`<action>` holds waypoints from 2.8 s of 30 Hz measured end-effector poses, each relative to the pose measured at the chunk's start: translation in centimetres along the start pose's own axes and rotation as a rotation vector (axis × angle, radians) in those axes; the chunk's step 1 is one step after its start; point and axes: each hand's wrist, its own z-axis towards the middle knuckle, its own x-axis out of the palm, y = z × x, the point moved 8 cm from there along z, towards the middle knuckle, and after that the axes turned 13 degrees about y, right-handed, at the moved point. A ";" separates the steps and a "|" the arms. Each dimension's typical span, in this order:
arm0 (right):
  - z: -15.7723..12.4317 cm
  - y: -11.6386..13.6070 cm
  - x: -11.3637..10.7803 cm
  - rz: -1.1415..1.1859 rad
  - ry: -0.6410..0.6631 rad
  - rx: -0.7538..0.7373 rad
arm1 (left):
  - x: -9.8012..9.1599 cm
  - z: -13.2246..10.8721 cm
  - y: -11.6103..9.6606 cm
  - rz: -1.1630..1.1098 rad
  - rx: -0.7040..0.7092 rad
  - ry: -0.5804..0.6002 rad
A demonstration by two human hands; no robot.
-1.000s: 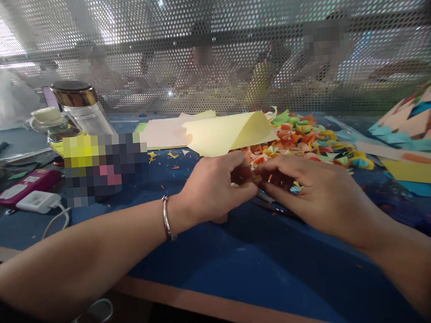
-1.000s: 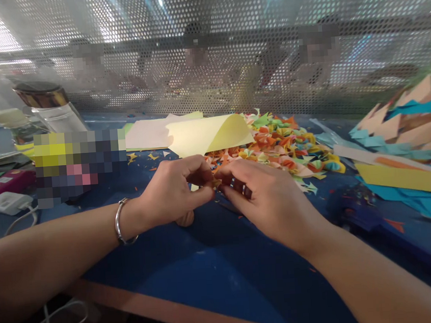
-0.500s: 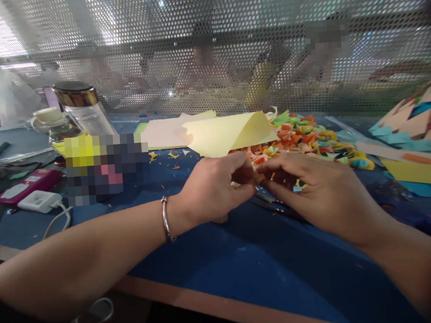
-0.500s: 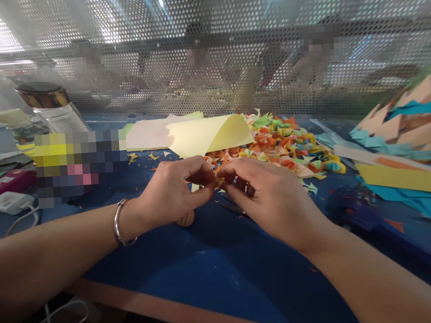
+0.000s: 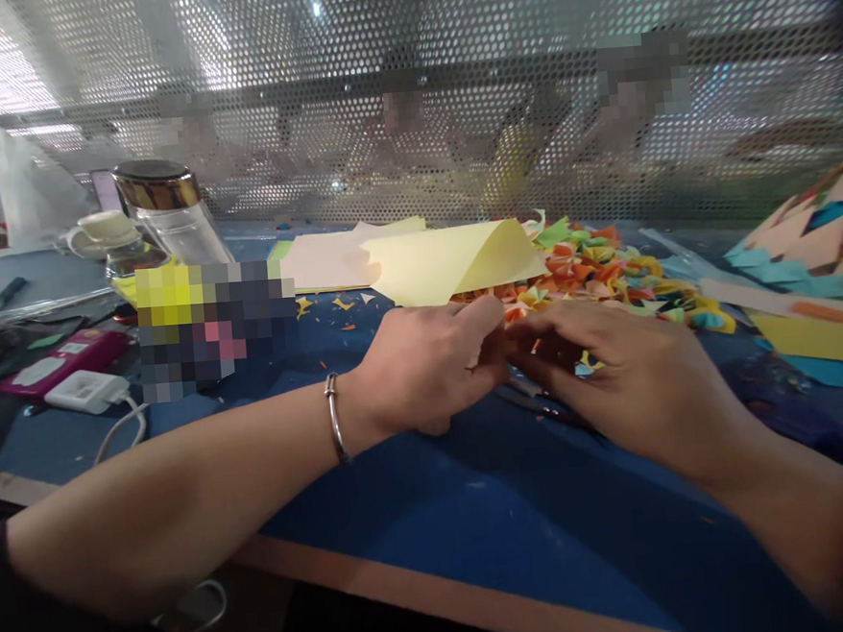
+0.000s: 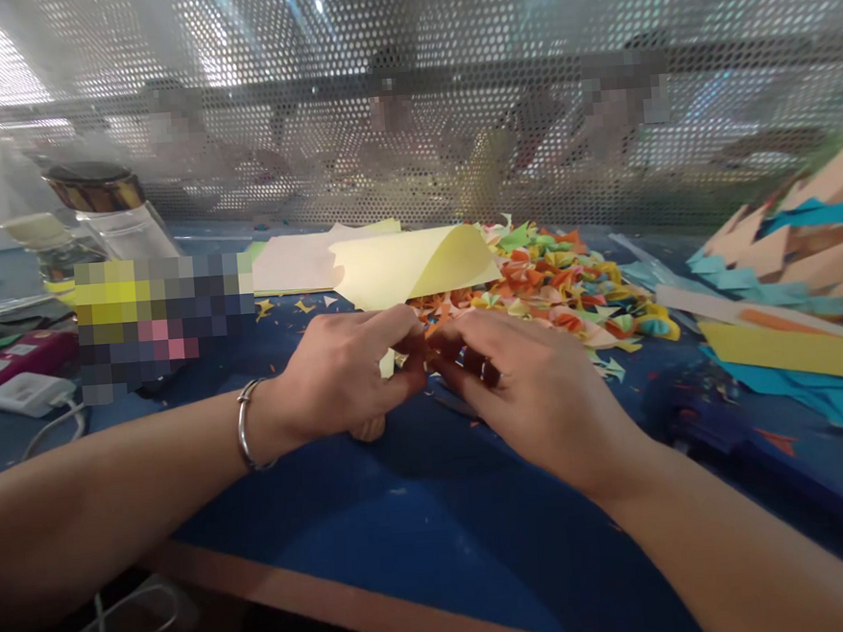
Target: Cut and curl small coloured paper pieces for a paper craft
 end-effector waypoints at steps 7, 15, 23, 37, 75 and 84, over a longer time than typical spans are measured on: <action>-0.1 0.0 -0.2 -0.004 -0.032 0.000 | -0.1 -0.1 0.5 -0.178 -0.003 -0.044; 0.0 -0.1 0.3 -0.007 -0.001 0.001 | 1.8 0.3 2.0 -0.596 -0.117 0.045; 0.1 -0.2 0.5 0.050 0.058 0.009 | 1.4 0.5 2.0 -0.625 -0.122 0.038; -0.1 0.4 -0.1 0.002 0.028 -0.044 | 0.6 0.3 1.1 -0.684 -0.006 0.055; -0.2 0.2 0.4 -0.035 0.028 -0.046 | 1.5 0.8 1.4 -0.509 -0.133 0.032; 0.1 -0.6 1.2 0.045 0.106 0.020 | 1.9 0.6 1.8 -0.630 -0.199 0.026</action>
